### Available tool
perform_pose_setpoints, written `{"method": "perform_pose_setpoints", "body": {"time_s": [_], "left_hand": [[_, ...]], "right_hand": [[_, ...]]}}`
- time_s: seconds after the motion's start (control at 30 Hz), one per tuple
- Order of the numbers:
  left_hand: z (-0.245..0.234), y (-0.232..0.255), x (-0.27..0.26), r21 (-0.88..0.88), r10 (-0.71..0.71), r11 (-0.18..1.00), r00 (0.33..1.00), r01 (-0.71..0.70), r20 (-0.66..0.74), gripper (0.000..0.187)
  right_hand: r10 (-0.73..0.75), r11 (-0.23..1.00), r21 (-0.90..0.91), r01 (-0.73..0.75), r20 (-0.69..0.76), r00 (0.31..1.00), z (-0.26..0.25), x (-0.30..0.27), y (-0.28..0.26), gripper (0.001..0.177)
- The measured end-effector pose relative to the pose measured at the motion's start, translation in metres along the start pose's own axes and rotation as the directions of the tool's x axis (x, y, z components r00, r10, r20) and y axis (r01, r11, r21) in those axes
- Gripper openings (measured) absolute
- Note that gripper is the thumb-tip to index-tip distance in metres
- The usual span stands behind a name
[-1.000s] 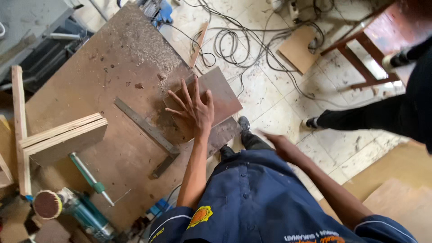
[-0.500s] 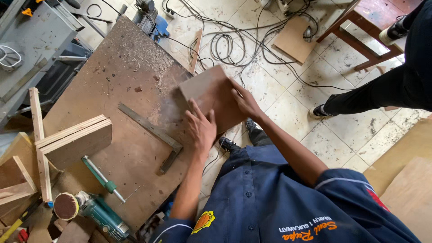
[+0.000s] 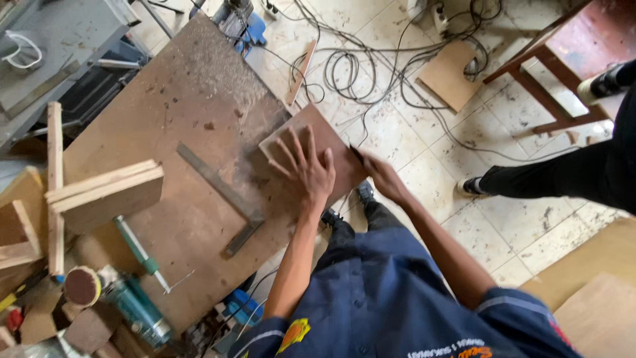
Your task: The person sands the surface and edges of a wooden block by hand with a piece of sandpaper.
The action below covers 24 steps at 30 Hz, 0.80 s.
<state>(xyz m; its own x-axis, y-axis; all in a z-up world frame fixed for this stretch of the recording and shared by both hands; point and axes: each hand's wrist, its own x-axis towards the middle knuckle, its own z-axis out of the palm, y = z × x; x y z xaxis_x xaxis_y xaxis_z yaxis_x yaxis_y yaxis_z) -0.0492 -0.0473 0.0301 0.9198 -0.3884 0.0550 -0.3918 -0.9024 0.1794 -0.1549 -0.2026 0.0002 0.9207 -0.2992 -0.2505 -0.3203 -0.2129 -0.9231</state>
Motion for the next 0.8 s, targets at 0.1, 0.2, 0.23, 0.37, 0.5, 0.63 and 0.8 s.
{"method": "perform_pose_setpoints", "body": {"time_s": [0.1, 0.2, 0.23, 0.37, 0.5, 0.63, 0.8], "left_hand": [[-0.009, 0.003, -0.001, 0.04, -0.056, 0.998, 0.99, 0.051, 0.129, 0.071], [-0.007, 0.007, 0.006, 0.095, -0.069, 0.994, 0.981, 0.052, 0.181, 0.071], [-0.005, 0.006, 0.006, 0.068, -0.051, 0.997, 0.988, 0.042, 0.145, 0.071], [-0.002, 0.006, 0.005, 0.087, -0.024, 0.996, 0.994, 0.015, 0.109, 0.071], [-0.002, 0.006, 0.006, 0.103, -0.025, 0.995, 0.997, 0.017, 0.078, 0.074], [0.005, 0.004, 0.007, 0.049, -0.051, 0.998, 0.997, 0.049, 0.053, 0.071], [-0.002, 0.002, 0.012, 0.062, -0.062, 0.996, 0.995, 0.057, 0.077, 0.071]], "right_hand": [[0.029, 0.968, 0.247, -0.044, 0.065, 0.997, -0.005, -0.031, -0.019, 0.045], [0.004, 0.971, 0.239, -0.026, 0.091, 0.996, -0.009, -0.024, -0.017, 0.048], [-0.008, 0.981, 0.196, -0.012, 0.105, 0.994, -0.009, -0.019, -0.021, 0.049], [0.02, 0.999, 0.031, -0.026, 0.173, 0.985, -0.011, 0.015, -0.023, 0.051], [-0.009, 0.999, -0.049, 0.018, 0.168, 0.986, 0.009, 0.079, -0.017, 0.051], [-0.106, 0.993, -0.037, 0.113, 0.145, 0.984, 0.011, 0.113, -0.053, 0.05], [-0.091, 0.995, -0.017, 0.094, 0.146, 0.985, -0.003, 0.055, -0.04, 0.054]]}}
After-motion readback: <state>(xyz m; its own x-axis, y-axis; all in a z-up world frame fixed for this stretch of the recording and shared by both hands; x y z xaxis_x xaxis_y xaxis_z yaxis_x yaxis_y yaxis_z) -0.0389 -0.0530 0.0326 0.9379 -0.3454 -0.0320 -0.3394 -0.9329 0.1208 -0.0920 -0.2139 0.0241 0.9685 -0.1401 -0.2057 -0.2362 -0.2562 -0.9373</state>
